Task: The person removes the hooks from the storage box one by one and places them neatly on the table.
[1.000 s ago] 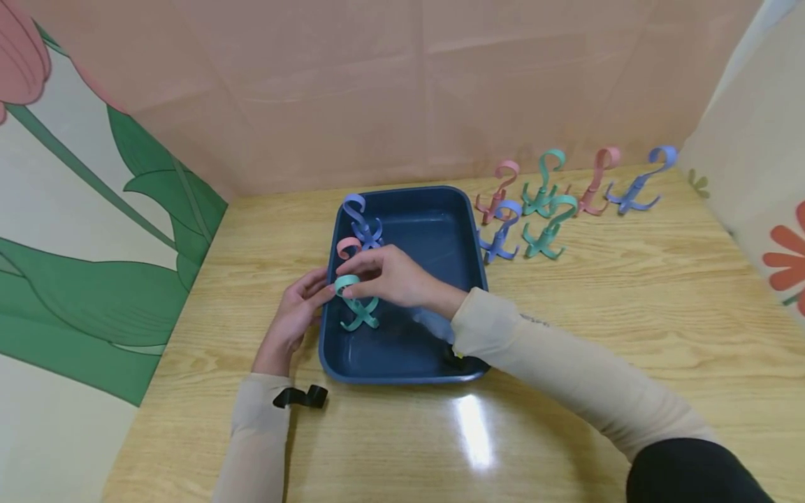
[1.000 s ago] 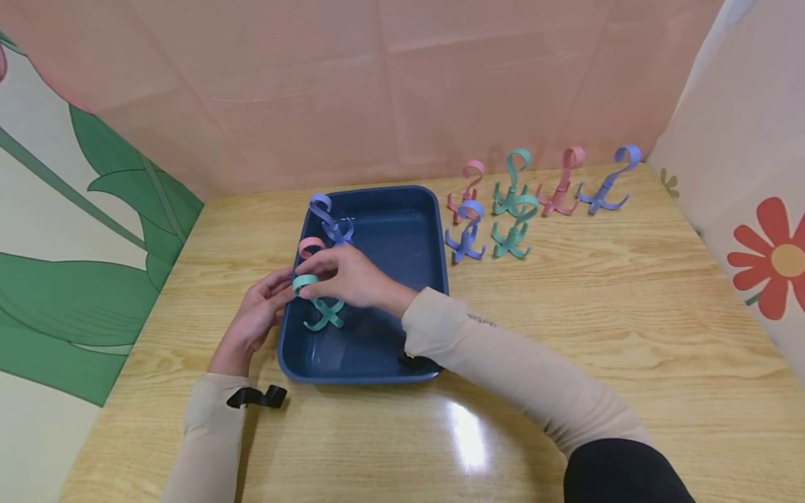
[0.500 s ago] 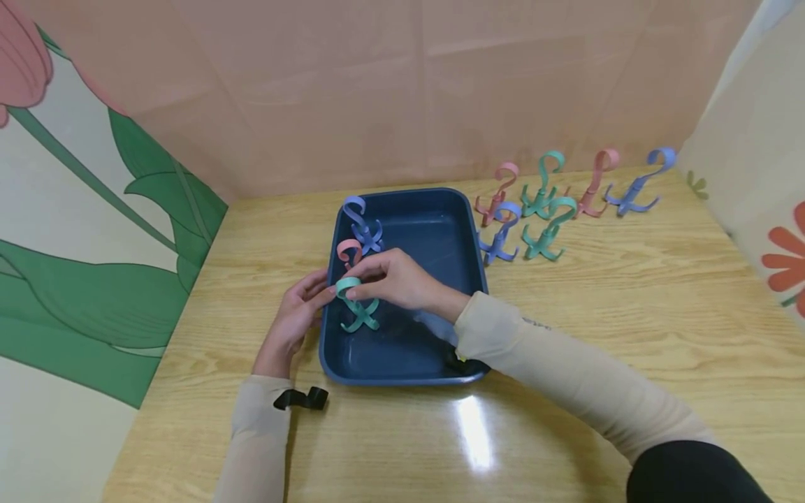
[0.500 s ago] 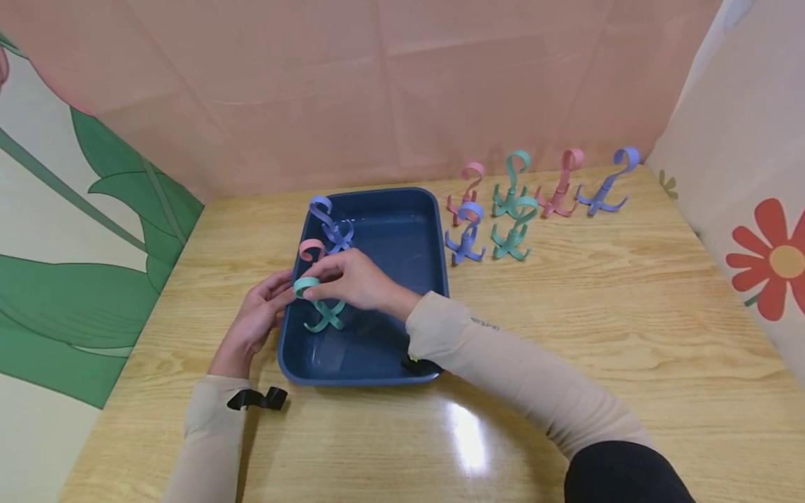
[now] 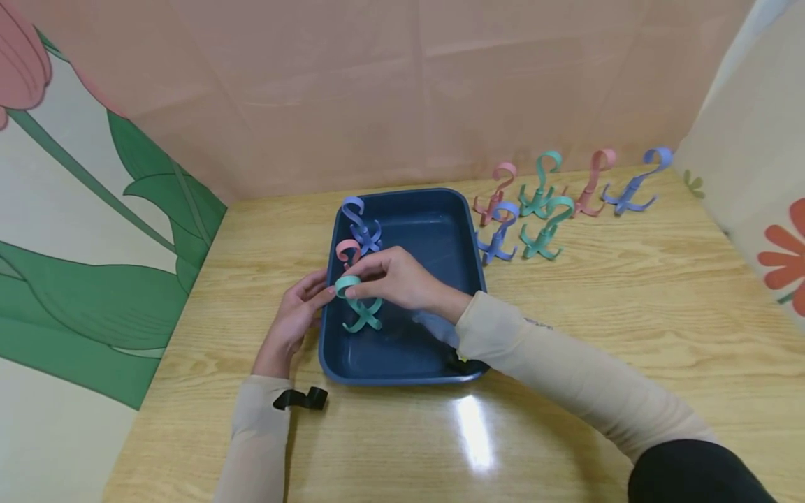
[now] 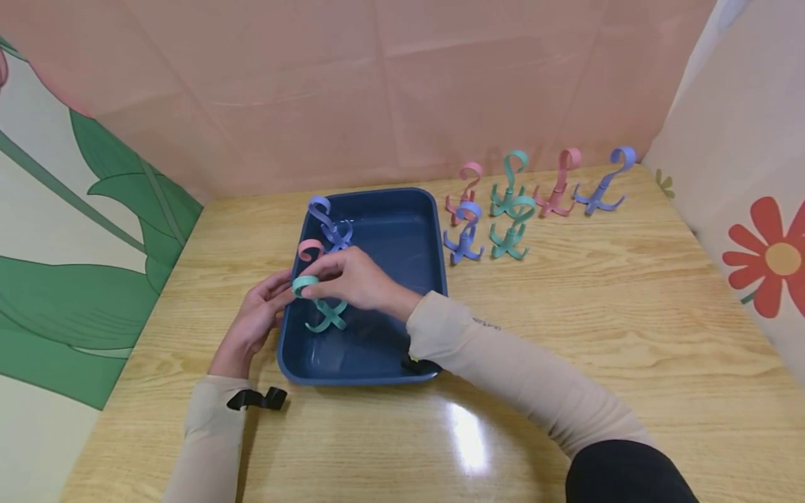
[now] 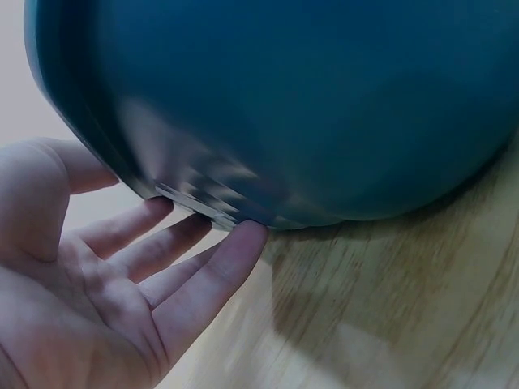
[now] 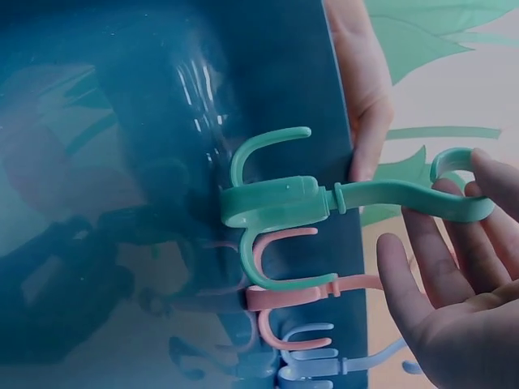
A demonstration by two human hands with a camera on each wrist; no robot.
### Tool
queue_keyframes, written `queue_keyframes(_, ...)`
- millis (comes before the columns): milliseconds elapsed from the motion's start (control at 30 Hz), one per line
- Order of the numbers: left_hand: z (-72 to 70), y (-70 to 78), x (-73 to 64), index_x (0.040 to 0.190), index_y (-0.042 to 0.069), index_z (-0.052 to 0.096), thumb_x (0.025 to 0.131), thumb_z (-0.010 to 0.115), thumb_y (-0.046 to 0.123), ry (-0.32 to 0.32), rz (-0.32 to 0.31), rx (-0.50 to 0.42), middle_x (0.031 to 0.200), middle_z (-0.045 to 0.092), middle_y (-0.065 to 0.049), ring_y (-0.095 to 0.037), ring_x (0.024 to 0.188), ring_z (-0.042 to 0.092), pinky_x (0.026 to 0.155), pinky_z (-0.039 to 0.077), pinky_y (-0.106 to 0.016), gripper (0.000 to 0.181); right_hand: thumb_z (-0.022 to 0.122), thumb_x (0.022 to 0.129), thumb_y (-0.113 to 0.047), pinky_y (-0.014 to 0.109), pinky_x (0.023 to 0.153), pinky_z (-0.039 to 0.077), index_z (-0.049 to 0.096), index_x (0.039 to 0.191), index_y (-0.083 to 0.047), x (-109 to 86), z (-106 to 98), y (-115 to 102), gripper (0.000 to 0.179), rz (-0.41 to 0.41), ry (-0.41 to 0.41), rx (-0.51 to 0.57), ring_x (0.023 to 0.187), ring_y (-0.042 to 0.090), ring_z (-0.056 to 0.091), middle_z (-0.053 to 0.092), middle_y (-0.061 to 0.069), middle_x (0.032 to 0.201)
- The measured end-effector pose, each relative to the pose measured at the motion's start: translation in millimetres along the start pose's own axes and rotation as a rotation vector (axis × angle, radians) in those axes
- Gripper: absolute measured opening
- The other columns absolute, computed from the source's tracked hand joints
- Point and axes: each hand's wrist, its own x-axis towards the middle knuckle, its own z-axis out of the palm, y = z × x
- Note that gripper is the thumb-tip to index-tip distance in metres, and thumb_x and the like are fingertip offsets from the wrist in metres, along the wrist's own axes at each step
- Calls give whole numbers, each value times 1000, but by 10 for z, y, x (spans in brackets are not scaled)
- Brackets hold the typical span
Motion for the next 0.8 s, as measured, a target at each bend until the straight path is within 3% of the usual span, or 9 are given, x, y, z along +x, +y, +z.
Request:
queue_keyframes(333, 4, -2, 6, 131, 21, 52, 90, 62, 30, 6, -3, 9, 129, 54, -3, -23, 110, 54, 72, 52, -34, 44, 72, 81, -11, 37, 65, 53, 71, 102, -7, -76, -100, -245, 22, -44, 25, 70, 75, 24, 65, 70, 7, 88)
queue_keyframes(533, 13, -2, 4, 132, 19, 51, 91, 61, 27, 7, 8, 15, 130, 54, -5, -25, 109, 55, 68, 51, -32, 44, 71, 81, -10, 39, 70, 53, 70, 102, -6, -159, -201, -401, 21, -54, 33, 110, 77, 27, 66, 70, 11, 89)
queue_keyframes(800, 12, -18, 4, 132, 19, 51, 91, 61, 23, 32, 1, 17, 130, 54, -5, -24, 109, 55, 68, 52, -34, 42, 69, 83, -4, 39, 75, 52, 68, 102, 3, -409, -387, -734, 20, -49, 107, 21, 84, 24, 67, 69, 14, 91)
